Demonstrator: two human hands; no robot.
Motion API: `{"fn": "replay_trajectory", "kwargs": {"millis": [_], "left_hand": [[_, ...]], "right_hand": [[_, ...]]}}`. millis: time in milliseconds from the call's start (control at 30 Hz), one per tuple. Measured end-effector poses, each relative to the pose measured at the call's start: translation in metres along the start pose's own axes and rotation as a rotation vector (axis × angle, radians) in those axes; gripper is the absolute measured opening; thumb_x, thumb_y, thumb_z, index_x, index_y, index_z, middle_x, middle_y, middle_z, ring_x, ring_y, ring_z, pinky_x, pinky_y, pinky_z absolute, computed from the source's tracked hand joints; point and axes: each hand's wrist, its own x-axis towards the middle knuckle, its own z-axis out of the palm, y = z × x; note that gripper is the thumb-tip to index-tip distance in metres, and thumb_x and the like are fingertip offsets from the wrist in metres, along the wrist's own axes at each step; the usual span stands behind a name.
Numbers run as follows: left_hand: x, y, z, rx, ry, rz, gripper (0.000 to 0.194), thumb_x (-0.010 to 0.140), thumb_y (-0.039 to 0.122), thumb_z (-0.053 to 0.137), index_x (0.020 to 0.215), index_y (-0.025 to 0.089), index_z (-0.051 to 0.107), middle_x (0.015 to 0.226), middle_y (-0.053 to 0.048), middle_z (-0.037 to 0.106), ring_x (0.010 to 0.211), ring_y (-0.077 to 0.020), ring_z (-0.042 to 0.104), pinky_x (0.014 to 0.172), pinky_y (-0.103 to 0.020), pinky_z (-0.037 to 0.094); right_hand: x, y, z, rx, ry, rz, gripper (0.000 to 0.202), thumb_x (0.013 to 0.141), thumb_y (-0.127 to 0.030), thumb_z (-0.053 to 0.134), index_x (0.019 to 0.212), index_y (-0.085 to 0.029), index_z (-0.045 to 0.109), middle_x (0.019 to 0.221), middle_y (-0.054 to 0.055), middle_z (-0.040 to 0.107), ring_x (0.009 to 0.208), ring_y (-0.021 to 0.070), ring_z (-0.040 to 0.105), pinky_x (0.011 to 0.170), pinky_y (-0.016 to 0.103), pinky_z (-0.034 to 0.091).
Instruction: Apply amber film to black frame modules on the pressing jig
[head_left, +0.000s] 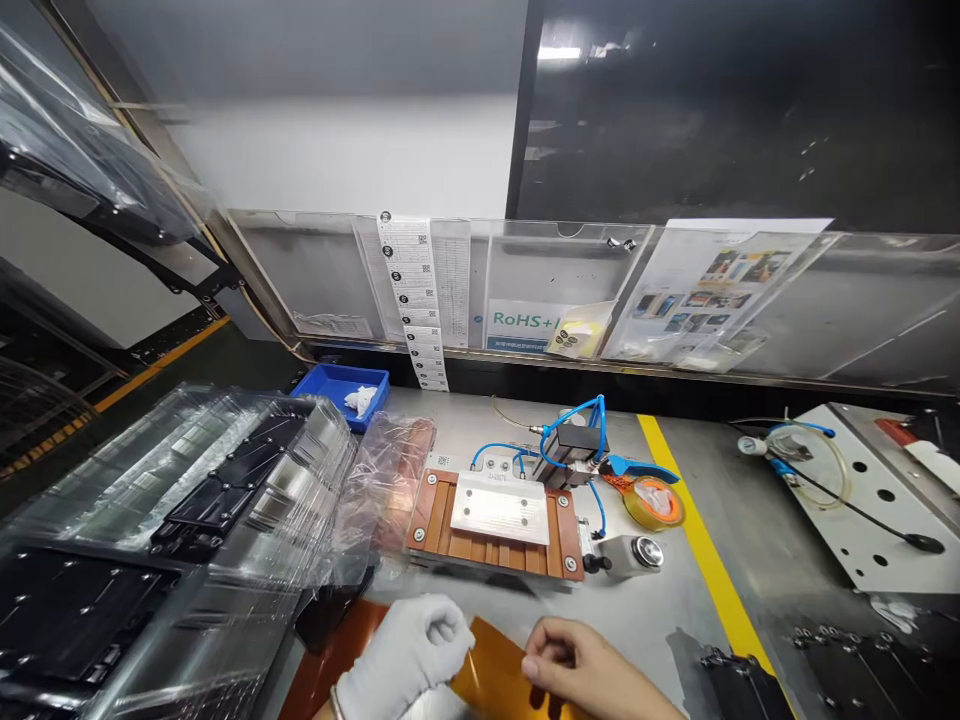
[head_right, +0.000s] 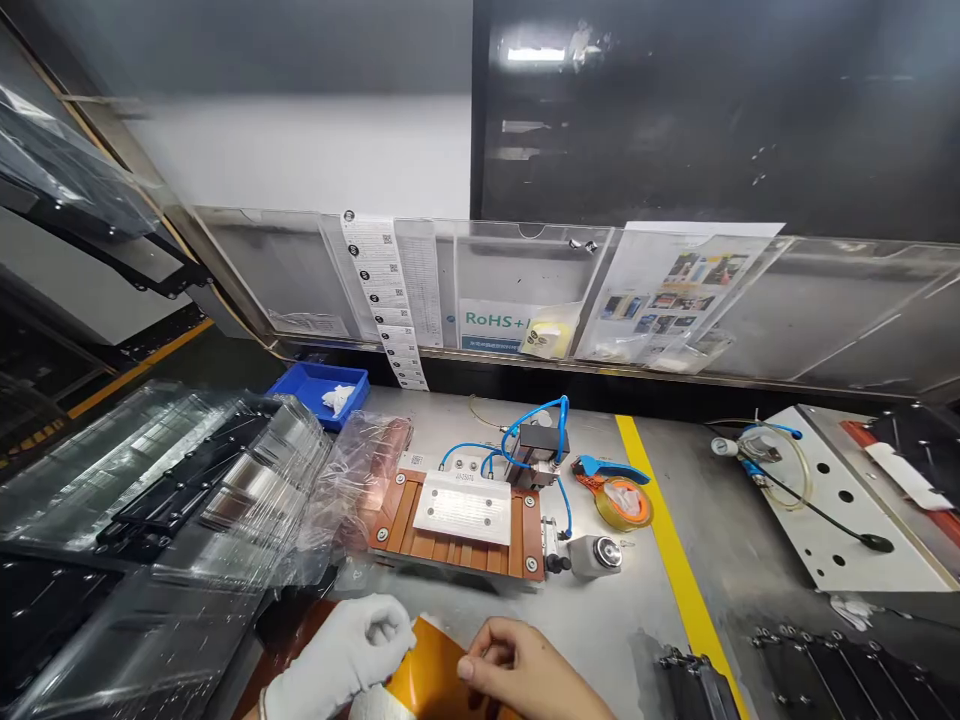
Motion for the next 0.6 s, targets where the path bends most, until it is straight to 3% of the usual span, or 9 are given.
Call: {"fn": "replay_trajectory", "kwargs": {"millis": [167, 333, 467, 600], "left_hand": [[0.020, 0.004, -0.033, -0.159, 0.062, 0.021, 0.030, 0.070, 0.051, 0.054, 0.067, 0.021, 0.053, 0.061, 0.003, 0.052, 0.058, -0.0134, 0.047, 0.057, -0.028, 0.039], [0.051, 0.000, -0.038, -0.229, 0.095, 0.022, 0.029, 0.070, 0.050, 0.058, 0.066, 0.021, 0.054, 0.058, 0.004, 0.051, 0.055, -0.0133, 0.047, 0.055, -0.028, 0.039], [0.078, 0.003, -0.039, -0.248, 0.048, 0.019, 0.029, 0.072, 0.048, 0.060, 0.067, 0.021, 0.056, 0.053, 0.004, 0.055, 0.052, -0.0140, 0.051, 0.055, -0.028, 0.039], [0.102, 0.007, -0.043, -0.263, -0.013, 0.012, 0.029, 0.073, 0.049, 0.060, 0.067, 0.021, 0.055, 0.051, 0.006, 0.055, 0.051, -0.0128, 0.051, 0.058, -0.028, 0.040]], "right_hand": [[-0.003, 0.000, -0.035, 0.117, 0.211, -0.060, 0.056, 0.070, -0.076, 0.063, 0.073, -0.020, 0.059, 0.071, 0.002, 0.068, 0.065, 0.0175, 0.065, 0.070, 0.033, 0.051], [0.013, -0.006, -0.037, 0.312, 0.469, -0.113, 0.049, 0.062, -0.067, 0.077, 0.067, -0.021, 0.063, 0.063, -0.002, 0.062, 0.060, 0.0141, 0.058, 0.067, 0.028, 0.051], [0.033, -0.015, -0.048, 0.262, 0.455, -0.072, 0.053, 0.063, -0.070, 0.074, 0.077, -0.020, 0.068, 0.065, -0.001, 0.062, 0.064, 0.0149, 0.059, 0.059, 0.025, 0.050], [0.057, -0.019, -0.065, 0.187, 0.447, -0.032, 0.052, 0.067, -0.069, 0.071, 0.074, -0.018, 0.065, 0.054, -0.004, 0.059, 0.048, 0.0090, 0.052, 0.049, 0.021, 0.040]]}}
